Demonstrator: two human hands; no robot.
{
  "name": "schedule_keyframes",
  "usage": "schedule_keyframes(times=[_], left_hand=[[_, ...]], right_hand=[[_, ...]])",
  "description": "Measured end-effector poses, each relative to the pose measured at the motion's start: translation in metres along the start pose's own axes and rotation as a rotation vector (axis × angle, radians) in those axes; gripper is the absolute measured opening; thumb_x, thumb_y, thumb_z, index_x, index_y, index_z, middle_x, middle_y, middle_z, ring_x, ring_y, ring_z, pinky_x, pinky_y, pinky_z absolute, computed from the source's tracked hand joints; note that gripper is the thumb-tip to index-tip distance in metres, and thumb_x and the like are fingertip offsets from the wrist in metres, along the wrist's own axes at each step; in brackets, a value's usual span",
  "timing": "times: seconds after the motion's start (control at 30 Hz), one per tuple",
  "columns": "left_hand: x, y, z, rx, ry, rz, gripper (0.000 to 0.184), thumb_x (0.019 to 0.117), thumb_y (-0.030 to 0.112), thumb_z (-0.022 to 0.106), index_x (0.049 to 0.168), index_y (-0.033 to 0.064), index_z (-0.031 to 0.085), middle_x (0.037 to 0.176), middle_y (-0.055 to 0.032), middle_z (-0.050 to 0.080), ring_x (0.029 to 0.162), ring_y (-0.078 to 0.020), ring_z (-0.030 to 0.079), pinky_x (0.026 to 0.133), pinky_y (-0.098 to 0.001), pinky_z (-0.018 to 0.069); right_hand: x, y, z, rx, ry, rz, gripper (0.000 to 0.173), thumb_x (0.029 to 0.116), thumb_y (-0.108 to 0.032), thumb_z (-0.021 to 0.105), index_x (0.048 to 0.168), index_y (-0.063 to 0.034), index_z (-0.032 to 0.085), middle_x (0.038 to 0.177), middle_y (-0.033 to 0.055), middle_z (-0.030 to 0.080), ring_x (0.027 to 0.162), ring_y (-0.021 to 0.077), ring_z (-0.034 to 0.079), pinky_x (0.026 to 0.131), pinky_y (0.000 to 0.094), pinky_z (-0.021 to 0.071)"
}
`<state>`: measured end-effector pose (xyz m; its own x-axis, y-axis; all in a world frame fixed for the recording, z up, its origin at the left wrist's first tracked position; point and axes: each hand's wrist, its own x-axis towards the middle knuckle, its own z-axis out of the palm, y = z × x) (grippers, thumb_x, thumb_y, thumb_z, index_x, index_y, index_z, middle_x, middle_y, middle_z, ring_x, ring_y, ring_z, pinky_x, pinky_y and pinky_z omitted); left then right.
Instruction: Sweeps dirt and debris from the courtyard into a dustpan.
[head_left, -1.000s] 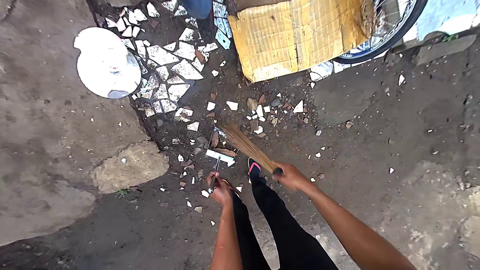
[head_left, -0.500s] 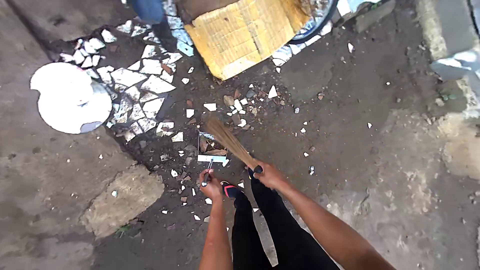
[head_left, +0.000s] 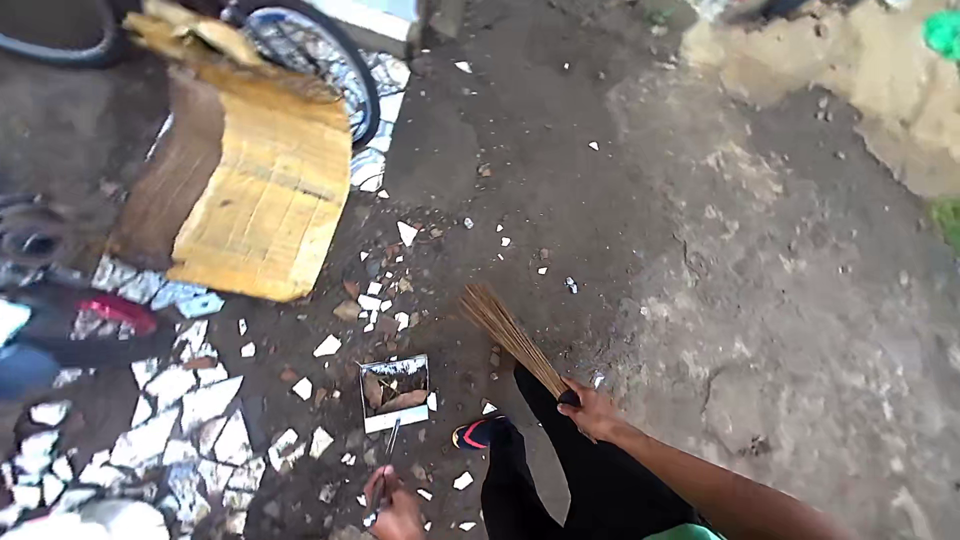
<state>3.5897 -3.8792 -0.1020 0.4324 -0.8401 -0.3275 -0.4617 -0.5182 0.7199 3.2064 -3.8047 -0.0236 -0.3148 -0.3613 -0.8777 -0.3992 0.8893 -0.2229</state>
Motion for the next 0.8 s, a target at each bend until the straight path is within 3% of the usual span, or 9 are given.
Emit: schedule_keyframes(times=[0.07,0.17,0.27,0.33,0.43,0.53,0.6,0.7,0.8], left_hand=[[0.008,0.019,0.01,0.023,-0.035,0.041,0.025,0.1014,0.014,0.063,0.116,-0.0064,0.066,0.103,-0.0177,0.071,0.094,-0.0199,0.068,0.089,-0.0407,0.0561],[0.025,0.046,0.037,0.054,-0.058,0.055,0.023,0.1007,0.012,0.064,0.115,-0.0054,0.067,0.101,-0.0156,0.071,0.09,-0.0176,0.069,0.086,-0.039,0.0577],[0.041,0.076,0.074,0.078,-0.05,0.037,0.021,0.1011,0.011,0.063,0.115,-0.0052,0.067,0.098,-0.0141,0.072,0.086,-0.0162,0.069,0.083,-0.038,0.058],[0.049,0.093,0.106,0.068,-0.047,0.035,0.022,0.1011,0.01,0.062,0.116,-0.0072,0.065,0.1,-0.015,0.071,0.088,-0.0162,0.069,0.084,-0.0371,0.0585],[0.051,0.117,0.158,0.082,-0.046,0.014,0.024,0.1021,0.01,0.06,0.118,-0.0077,0.064,0.102,-0.0166,0.07,0.089,-0.0181,0.068,0.086,-0.0383,0.0579],[0.06,0.144,0.21,0.103,-0.021,-0.004,0.023,0.1022,0.009,0.06,0.118,-0.0085,0.064,0.103,-0.0181,0.071,0.091,-0.02,0.069,0.087,-0.0391,0.0576],[0.064,0.162,0.24,0.121,-0.003,-0.031,0.022,0.1015,0.008,0.061,0.116,-0.0083,0.065,0.104,-0.0183,0.071,0.093,-0.0212,0.069,0.089,-0.0396,0.0573],[0.079,0.188,0.28,0.208,0.047,-0.082,0.021,0.1013,0.01,0.063,0.115,-0.0055,0.068,0.104,-0.0193,0.072,0.096,-0.027,0.07,0.091,-0.0462,0.0557],[0.091,0.211,0.307,0.282,0.104,-0.125,0.021,0.1011,0.013,0.065,0.115,-0.0015,0.07,0.103,-0.018,0.074,0.097,-0.0309,0.071,0.091,-0.052,0.0549]], right_hand=[[0.018,-0.004,-0.021,0.029,0.055,-0.002,0.074,0.0988,-0.039,0.067,0.163,-0.0221,0.034,0.129,0.02,0.068,0.115,0.0359,0.069,0.101,0.0582,0.0527],[0.067,-0.03,-0.063,0.009,0.114,-0.09,0.073,0.0984,-0.037,0.065,0.163,-0.0253,0.034,0.124,0.0195,0.07,0.111,0.0365,0.07,0.098,0.059,0.0541],[0.13,-0.101,-0.124,-0.177,0.077,-0.175,0.069,0.101,-0.036,0.061,0.163,-0.0257,0.034,0.131,0.0205,0.067,0.118,0.0401,0.066,0.1,0.063,0.0515],[0.185,-0.151,-0.155,-0.284,0.07,-0.214,0.064,0.1017,-0.036,0.061,0.161,-0.0292,0.037,0.132,0.0212,0.066,0.116,0.043,0.066,0.096,0.0664,0.0516],[0.265,-0.214,-0.177,-0.407,0.142,-0.317,0.067,0.098,-0.033,0.062,0.16,-0.0333,0.039,0.125,0.0213,0.069,0.103,0.0436,0.07,0.082,0.0665,0.0558],[0.311,-0.269,-0.175,-0.44,0.113,-0.313,0.075,0.0955,-0.027,0.065,0.163,-0.0274,0.033,0.129,0.0264,0.064,0.103,0.0465,0.07,0.08,0.0659,0.0566],[0.317,-0.275,-0.161,-0.413,0.002,-0.257,0.08,0.0938,-0.024,0.068,0.164,-0.0213,0.03,0.129,0.0275,0.063,0.105,0.0466,0.069,0.081,0.065,0.0572],[0.285,-0.25,-0.164,-0.328,-0.294,-0.215,0.063,0.0981,-0.028,0.064,0.155,-0.01,0.042,0.128,0.026,0.065,0.118,0.0447,0.064,0.095,0.0667,0.0511],[0.218,-0.211,-0.204,-0.34,-0.436,-0.169,0.069,0.101,-0.038,0.061,0.162,-0.0199,0.035,0.136,0.0225,0.063,0.123,0.0427,0.062,0.101,0.0662,0.0489]])
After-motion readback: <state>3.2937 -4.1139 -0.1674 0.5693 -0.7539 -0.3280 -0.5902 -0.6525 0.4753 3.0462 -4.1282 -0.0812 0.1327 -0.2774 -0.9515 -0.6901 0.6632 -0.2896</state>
